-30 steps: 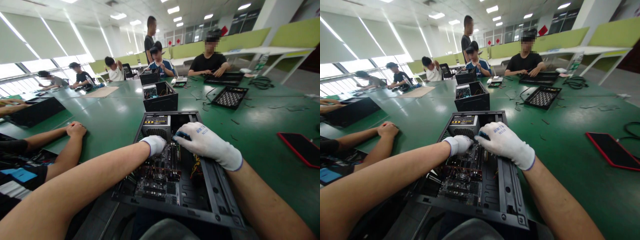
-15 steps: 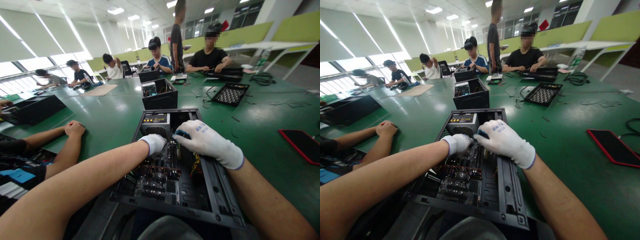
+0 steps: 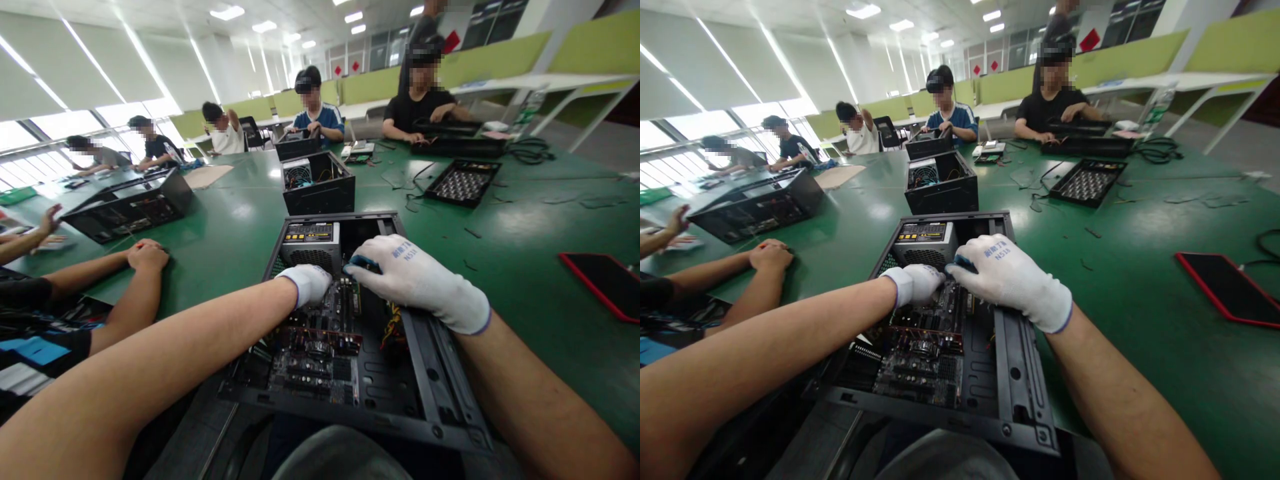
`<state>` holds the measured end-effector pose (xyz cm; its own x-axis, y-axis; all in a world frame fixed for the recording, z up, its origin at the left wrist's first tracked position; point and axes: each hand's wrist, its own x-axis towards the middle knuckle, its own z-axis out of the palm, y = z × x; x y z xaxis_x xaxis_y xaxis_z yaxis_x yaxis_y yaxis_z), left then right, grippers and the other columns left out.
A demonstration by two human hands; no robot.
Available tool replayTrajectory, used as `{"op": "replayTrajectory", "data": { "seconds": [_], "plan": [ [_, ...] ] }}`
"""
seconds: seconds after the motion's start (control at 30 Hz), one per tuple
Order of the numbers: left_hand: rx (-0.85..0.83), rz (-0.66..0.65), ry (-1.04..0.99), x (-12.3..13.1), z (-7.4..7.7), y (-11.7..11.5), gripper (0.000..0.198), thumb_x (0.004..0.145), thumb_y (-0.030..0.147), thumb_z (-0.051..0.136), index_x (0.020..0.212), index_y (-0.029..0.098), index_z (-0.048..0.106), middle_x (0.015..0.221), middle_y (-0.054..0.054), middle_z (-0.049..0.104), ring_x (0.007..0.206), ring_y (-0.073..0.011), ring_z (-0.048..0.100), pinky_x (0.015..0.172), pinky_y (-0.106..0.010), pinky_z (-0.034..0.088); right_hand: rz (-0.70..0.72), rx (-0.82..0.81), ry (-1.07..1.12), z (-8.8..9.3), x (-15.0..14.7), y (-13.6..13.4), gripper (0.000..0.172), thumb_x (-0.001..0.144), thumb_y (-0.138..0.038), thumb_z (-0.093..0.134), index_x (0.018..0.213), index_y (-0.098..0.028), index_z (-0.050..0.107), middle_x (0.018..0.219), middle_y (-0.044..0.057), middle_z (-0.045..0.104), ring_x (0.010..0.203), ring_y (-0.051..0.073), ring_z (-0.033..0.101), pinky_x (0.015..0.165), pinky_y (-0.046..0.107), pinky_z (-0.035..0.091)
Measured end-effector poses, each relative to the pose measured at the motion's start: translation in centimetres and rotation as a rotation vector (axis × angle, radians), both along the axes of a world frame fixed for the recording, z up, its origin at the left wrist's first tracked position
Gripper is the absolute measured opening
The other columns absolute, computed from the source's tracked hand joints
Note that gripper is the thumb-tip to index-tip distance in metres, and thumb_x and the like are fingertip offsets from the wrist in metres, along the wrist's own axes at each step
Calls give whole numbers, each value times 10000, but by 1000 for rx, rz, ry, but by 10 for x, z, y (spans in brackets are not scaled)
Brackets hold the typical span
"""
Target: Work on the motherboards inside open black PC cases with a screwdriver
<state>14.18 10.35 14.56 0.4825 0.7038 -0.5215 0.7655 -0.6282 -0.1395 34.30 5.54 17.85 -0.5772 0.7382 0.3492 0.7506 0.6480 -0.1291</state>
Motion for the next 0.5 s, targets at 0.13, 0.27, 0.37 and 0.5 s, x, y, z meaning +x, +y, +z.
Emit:
{"op": "replayTrajectory", "data": {
  "seconds": [0.13,0.27,0.37,0.5],
  "plan": [
    [2,0,-3,0,1,0,420,838,232,766,1251,158,736,1341,-172,727,1243,-303,692,1071,-364,541,0,7,-1,-1,0,0,422,1053,-508,513,1077,-156,744,1033,110,769,965,256,677,880,360,446],
    [-4,-3,9,1,0,1,437,831,247,774,1253,145,732,1347,-175,723,1244,-306,690,1067,-354,543,-1,9,-13,-1,0,0,432,1055,-516,506,1087,-155,741,1039,112,766,974,259,680,886,361,447],
    [-3,0,19,2,-1,1,454,818,236,785,1261,151,730,1334,-166,732,1239,-307,693,1069,-357,543,-9,2,-21,0,-1,-1,424,1054,-509,511,1084,-156,742,1035,113,767,968,258,681,875,360,445],
    [-15,-6,24,4,-3,3,449,822,222,781,1262,148,733,1318,-176,738,1223,-313,703,1070,-378,549,-8,-22,-18,3,-1,-3,412,1053,-492,523,1067,-144,745,1013,111,765,940,249,681,852,352,447]
  ]
}}
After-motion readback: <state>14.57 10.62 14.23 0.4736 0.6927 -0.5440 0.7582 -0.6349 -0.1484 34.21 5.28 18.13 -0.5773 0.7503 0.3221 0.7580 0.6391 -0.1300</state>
